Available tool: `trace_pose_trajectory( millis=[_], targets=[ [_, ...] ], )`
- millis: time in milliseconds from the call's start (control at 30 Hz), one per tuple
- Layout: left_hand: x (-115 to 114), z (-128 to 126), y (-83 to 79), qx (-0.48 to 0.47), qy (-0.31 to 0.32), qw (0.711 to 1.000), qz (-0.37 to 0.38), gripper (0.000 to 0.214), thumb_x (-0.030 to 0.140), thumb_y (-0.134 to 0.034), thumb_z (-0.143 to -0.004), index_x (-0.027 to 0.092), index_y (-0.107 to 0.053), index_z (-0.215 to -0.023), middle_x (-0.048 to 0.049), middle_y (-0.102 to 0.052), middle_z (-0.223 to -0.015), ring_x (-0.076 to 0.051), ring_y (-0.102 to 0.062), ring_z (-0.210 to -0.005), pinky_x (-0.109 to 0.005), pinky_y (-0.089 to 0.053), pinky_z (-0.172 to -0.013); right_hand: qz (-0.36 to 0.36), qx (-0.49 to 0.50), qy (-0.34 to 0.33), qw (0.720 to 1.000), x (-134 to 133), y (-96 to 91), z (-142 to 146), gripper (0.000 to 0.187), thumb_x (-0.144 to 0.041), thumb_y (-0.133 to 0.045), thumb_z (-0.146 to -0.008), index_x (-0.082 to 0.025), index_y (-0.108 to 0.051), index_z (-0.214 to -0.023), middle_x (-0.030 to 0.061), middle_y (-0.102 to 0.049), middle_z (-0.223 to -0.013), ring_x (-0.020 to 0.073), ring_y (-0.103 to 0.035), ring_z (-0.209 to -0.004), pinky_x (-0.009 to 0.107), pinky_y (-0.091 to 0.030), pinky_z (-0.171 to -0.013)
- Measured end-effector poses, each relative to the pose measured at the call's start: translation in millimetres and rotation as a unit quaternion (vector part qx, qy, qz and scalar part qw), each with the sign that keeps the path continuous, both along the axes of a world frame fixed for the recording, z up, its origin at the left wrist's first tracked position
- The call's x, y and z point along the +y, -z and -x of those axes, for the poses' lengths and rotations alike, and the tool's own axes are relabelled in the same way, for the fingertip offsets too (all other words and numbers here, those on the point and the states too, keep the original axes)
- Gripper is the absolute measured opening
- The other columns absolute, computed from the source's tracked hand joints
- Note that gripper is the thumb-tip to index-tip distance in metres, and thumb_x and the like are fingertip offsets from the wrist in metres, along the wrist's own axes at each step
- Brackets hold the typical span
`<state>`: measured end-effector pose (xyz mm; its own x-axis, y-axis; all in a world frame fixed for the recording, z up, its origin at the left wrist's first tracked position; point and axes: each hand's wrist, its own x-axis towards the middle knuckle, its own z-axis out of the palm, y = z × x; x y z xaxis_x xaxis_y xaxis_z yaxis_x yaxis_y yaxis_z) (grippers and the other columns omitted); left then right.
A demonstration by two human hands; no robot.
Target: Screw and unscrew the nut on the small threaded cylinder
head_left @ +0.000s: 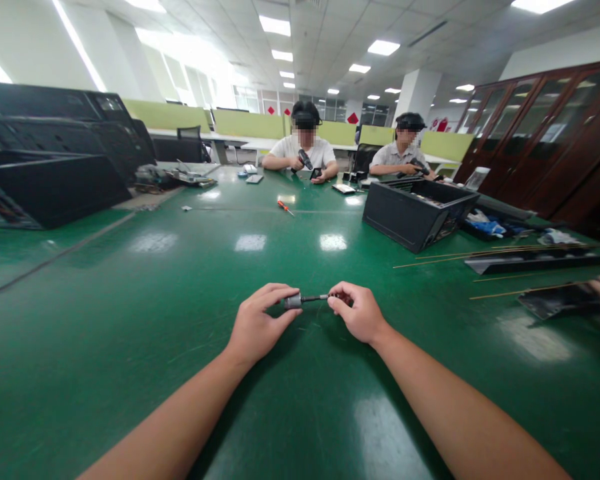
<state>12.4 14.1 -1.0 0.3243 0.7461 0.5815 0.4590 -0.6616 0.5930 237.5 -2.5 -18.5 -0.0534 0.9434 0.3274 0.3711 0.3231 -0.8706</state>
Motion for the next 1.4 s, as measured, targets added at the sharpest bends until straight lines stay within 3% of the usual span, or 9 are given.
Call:
trace_pose_trajectory(
  millis=[200,367,567,700,867,1000,1100,1233,1400],
  targets=[
    [-0.5,1.1,-1.7,-0.005,-0.01,1.0,-0.006,0.025,0.03,-0.073,-0.08,0.023,-0.072,-0.104,-0.0046,-0.071,-0.103,-0.02,-0.065,-0.095,-0.033,-0.05,-0.089,-0.017,0.024,0.012,0.999,0.8,-0.7,-1.1,0.013,-0.028,-0.062,-0.082,-0.016,-0.067,-0.081,-0.0007,-0.06,-0.062,0.0127,-0.054,-0.056,0.025,-0.041,-0.057],
    [0.6,0.3,-0.6,-0.049,-0.076,0.995,0.048,0.032,0.04,-0.077,-0.075,0.022,-0.073,-0.102,-0.0049,-0.072,-0.098,-0.022,-0.065,-0.089,-0.036,-0.05,-0.087,0.008,0.203,0.064,0.977,11.4,3.4,-6.6,0.029,-0.043,-0.059,-0.085,-0.016,-0.062,-0.077,0.0013,-0.063,-0.063,0.0118,-0.055,-0.049,0.024,-0.043,-0.051],
    [0.7,0.6,-6.4,-0.336,-0.084,0.904,0.252,0.063,0.041,-0.082,-0.068,0.016,-0.062,-0.122,-0.0099,-0.07,-0.111,-0.022,-0.066,-0.101,-0.035,-0.049,-0.098,0.069,0.337,0.088,0.935,21.7,8.2,-11.1,0.048,-0.06,-0.053,-0.085,-0.018,-0.053,-0.063,-0.0009,-0.054,-0.047,0.01,-0.045,-0.036,0.023,-0.032,-0.036],
    [-14.4,16.5,-18.3,-0.343,-0.092,0.89,0.285,0.061,0.041,-0.088,-0.059,0.015,-0.067,-0.11,-0.0108,-0.071,-0.109,-0.023,-0.067,-0.099,-0.036,-0.05,-0.099,0.071,0.342,0.087,0.933,22.0,9.9,-8.6,0.05,-0.062,-0.054,-0.084,-0.02,-0.047,-0.059,-0.0031,-0.049,-0.043,0.0092,-0.043,-0.034,0.022,-0.031,-0.035],
    [-60.9,65.4,-25.9,-0.193,-0.112,0.918,0.329,0.055,0.044,-0.089,-0.057,0.018,-0.067,-0.1,-0.0093,-0.074,-0.097,-0.027,-0.07,-0.095,-0.038,-0.056,-0.092,0.075,0.296,0.062,0.95,18.7,11.5,-6.3,0.05,-0.063,-0.056,-0.083,-0.018,-0.052,-0.062,-0.002,-0.053,-0.047,0.0096,-0.046,-0.037,0.022,-0.035,-0.037],
    [-109.4,121.3,-31.1,-0.012,-0.172,0.954,0.246,0.045,0.051,-0.079,-0.069,0.019,-0.068,-0.1,-0.0085,-0.075,-0.096,-0.027,-0.072,-0.09,-0.039,-0.057,-0.089,0.094,0.264,0.04,0.959,12.2,14.2,-6.3,0.048,-0.062,-0.058,-0.083,-0.017,-0.055,-0.067,-0.0015,-0.054,-0.05,0.0101,-0.048,-0.039,0.023,-0.038,-0.04],
    [-145.0,167.8,-34.3,0.107,-0.289,0.936,0.17,0.047,0.059,-0.073,-0.071,0.022,-0.071,-0.1,-0.0069,-0.075,-0.097,-0.029,-0.072,-0.088,-0.039,-0.06,-0.081,0.1,0.254,0.033,0.961,8.9,15.4,-6.3,0.048,-0.063,-0.059,-0.083,-0.017,-0.055,-0.068,-0.0003,-0.056,-0.052,0.0111,-0.049,-0.041,0.024,-0.038,-0.041],
    [-179.7,230.4,-30.2,0.169,-0.411,0.889,0.11,0.043,0.063,-0.07,-0.07,0.03,-0.07,-0.098,-0.0003,-0.076,-0.089,-0.032,-0.073,-0.083,-0.046,-0.062,-0.074,0.104,0.244,0.023,0.964,5.6,14.1,-6.0,0.05,-0.064,-0.058,-0.083,-0.017,-0.055,-0.067,0.0003,-0.056,-0.053,0.0117,-0.05,-0.043,0.025,-0.039,-0.043],
    [-194.4,283.9,-15.4,0.14,-0.414,0.894,0.095,0.037,0.054,-0.07,-0.072,0.033,-0.066,-0.102,0.0034,-0.076,-0.082,-0.033,-0.073,-0.074,-0.046,-0.063,-0.058,0.093,0.223,0.01,0.97,4.4,14.8,-7.4,0.049,-0.063,-0.058,-0.084,-0.017,-0.056,-0.068,0.0003,-0.056,-0.054,0.0118,-0.051,-0.044,0.025,-0.039,-0.045]
  ],
)
